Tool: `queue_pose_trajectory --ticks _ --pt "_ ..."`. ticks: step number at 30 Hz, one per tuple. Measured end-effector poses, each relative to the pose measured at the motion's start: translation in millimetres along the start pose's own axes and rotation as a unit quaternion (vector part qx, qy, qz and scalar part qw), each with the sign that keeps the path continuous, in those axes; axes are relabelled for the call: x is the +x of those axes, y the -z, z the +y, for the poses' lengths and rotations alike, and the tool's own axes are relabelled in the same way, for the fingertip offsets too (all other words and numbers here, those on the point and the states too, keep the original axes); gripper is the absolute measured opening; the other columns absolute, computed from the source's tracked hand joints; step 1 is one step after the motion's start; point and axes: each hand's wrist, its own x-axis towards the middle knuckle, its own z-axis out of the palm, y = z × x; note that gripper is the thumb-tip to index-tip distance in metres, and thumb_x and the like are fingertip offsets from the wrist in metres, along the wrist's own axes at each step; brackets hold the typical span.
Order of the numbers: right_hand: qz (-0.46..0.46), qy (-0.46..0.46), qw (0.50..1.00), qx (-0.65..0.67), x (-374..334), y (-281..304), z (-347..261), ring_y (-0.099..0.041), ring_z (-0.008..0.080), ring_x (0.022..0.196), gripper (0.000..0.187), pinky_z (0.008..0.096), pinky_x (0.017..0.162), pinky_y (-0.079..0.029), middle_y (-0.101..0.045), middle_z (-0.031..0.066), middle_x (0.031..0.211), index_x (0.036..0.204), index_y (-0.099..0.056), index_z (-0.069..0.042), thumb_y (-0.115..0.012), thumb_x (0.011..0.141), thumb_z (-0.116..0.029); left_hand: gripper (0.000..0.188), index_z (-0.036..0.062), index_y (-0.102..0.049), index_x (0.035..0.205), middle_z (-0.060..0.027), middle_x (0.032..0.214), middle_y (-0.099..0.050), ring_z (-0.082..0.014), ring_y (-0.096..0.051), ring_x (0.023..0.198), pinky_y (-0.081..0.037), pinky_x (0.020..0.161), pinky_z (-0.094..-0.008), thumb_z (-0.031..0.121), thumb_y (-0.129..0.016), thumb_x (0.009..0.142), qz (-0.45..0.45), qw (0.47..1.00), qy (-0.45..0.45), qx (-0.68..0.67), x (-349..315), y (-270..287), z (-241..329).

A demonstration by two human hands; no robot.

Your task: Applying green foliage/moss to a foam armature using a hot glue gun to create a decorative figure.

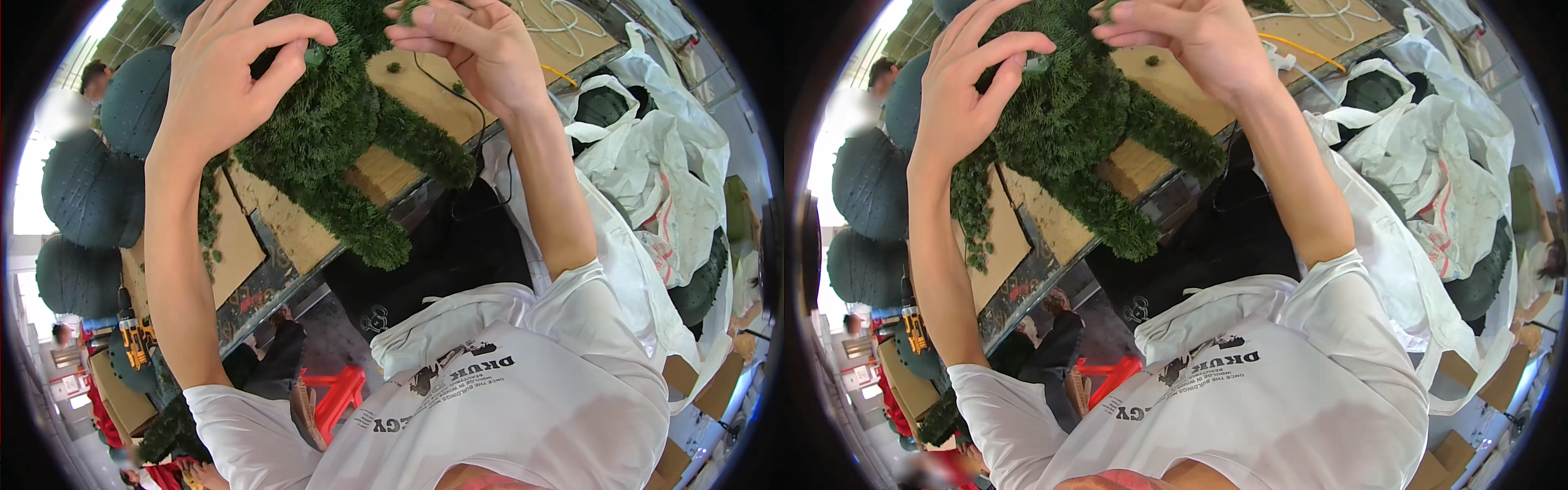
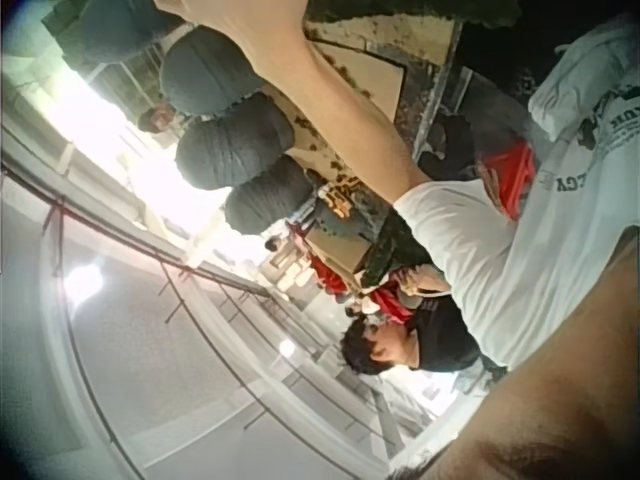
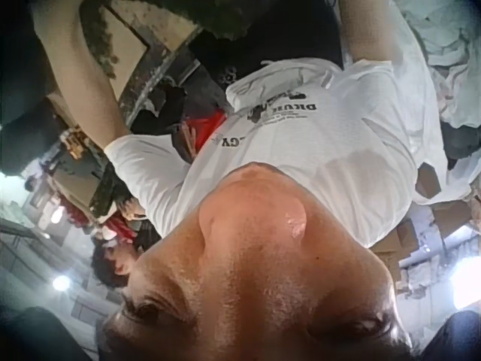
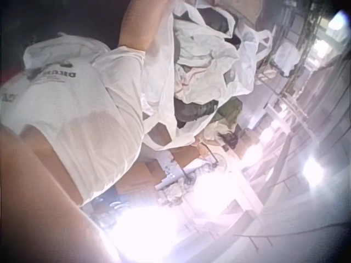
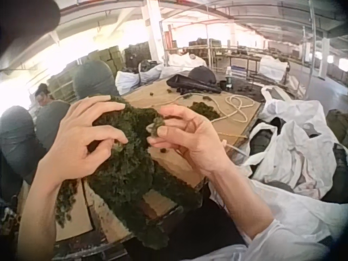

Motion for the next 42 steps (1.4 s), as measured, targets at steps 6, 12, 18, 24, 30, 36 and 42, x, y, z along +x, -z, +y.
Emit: queue_pose_trajectory --ticks 6,12,18,24,30,36,42 --pt "-0.007 0.002 0.999 -0.039 -14.3 -28.2 26.2 -0.075 0.0196 0.09 0.019 0.0309 0.083 -0.063 -0.077 0.0116 0.099 0.112 -0.074 0.001 -0.074 0.093 0.003 0.017 0.0111 -0.078 0.092 -0.0128 0.134 -0.065 -0.0366 -0.052 0.136 -0.038 0.113 -0.0496 0.006 -0.066 0.08 0.005 1.0 0.001 0.002 -1.0 -0.3 1.1" --pt "0.009 -0.019 0.997 -0.075 -10.2 -42.8 32.1 -0.074 0.0172 0.087 0.016 0.029 0.079 -0.062 -0.077 0.0107 0.098 0.109 -0.074 0.003 -0.073 0.093 0.004 0.018 0.0098 -0.078 0.093 -0.013 0.134 -0.065 -0.0368 -0.052 0.136 -0.038 0.114 -0.0489 0.007 -0.067 0.079 0.021 1.0 0.002 -0.01 -3.3 -1.4 -1.4" --pt "0.05 -0.017 0.987 -0.152 -11.0 -51.2 35.2 -0.073 0.0141 0.084 0.012 0.0264 0.075 -0.059 -0.077 0.0103 0.093 0.105 -0.073 0.006 -0.073 0.093 0.005 0.018 0.0102 -0.078 0.094 -0.013 0.135 -0.066 -0.0372 -0.052 0.136 -0.038 0.113 -0.049 0.007 -0.067 0.08 0.03 1.0 -0.008 -0.006 -3.7 -4.6 -4.8" --pt "0.096 -0.007 0.975 -0.202 -12.6 -62.2 32.8 -0.072 0.0137 0.081 0.011 0.0261 0.074 -0.059 -0.077 0.0114 0.092 0.103 -0.072 0.008 -0.073 0.092 0.005 0.02 0.0112 -0.079 0.097 -0.0136 0.136 -0.065 -0.0378 -0.052 0.136 -0.038 0.114 -0.05 0.006 -0.066 0.081 0.031 0.999 -0.003 -0.012 -5.5 -6.7 -5.3" --pt "0.089 0.009 0.968 -0.236 -13.3 -67.2 29.0 -0.073 0.0139 0.081 0.011 0.0261 0.074 -0.059 -0.077 0.0122 0.091 0.103 -0.073 0.008 -0.073 0.092 0.005 0.022 0.0121 -0.079 0.099 -0.0142 0.137 -0.065 -0.0379 -0.051 0.137 -0.037 0.114 -0.05 0.007 -0.065 0.083 0.029 1.0 -0.001 -0.002 -5.9 -5.1 -6.2" --pt "0.091 0.013 0.964 -0.249 -12.8 -67.4 28.7 -0.073 0.0138 0.081 0.011 0.026 0.073 -0.059 -0.077 0.0127 0.091 0.102 -0.074 0.009 -0.073 0.092 0.005 0.023 0.0122 -0.08 0.1 -0.0144 0.138 -0.065 -0.0378 -0.051 0.138 -0.037 0.115 -0.0502 0.007 -0.065 0.084 0.031 0.999 0.002 -0.009 -6.6 -8.0 -7.0" --pt "0.086 0.017 0.958 -0.271 -11.5 -69.8 27.4 -0.072 0.0132 0.08 0.011 0.0254 0.072 -0.058 -0.077 0.0129 0.09 0.102 -0.074 0.009 -0.073 0.092 0.006 0.023 0.0117 -0.08 0.101 -0.0153 0.138 -0.064 -0.0382 -0.05 0.138 -0.037 0.116 -0.0508 0.008 -0.065 0.084 0.028 1.0 0.001 0.012 -6.9 -6.6 -6.6"
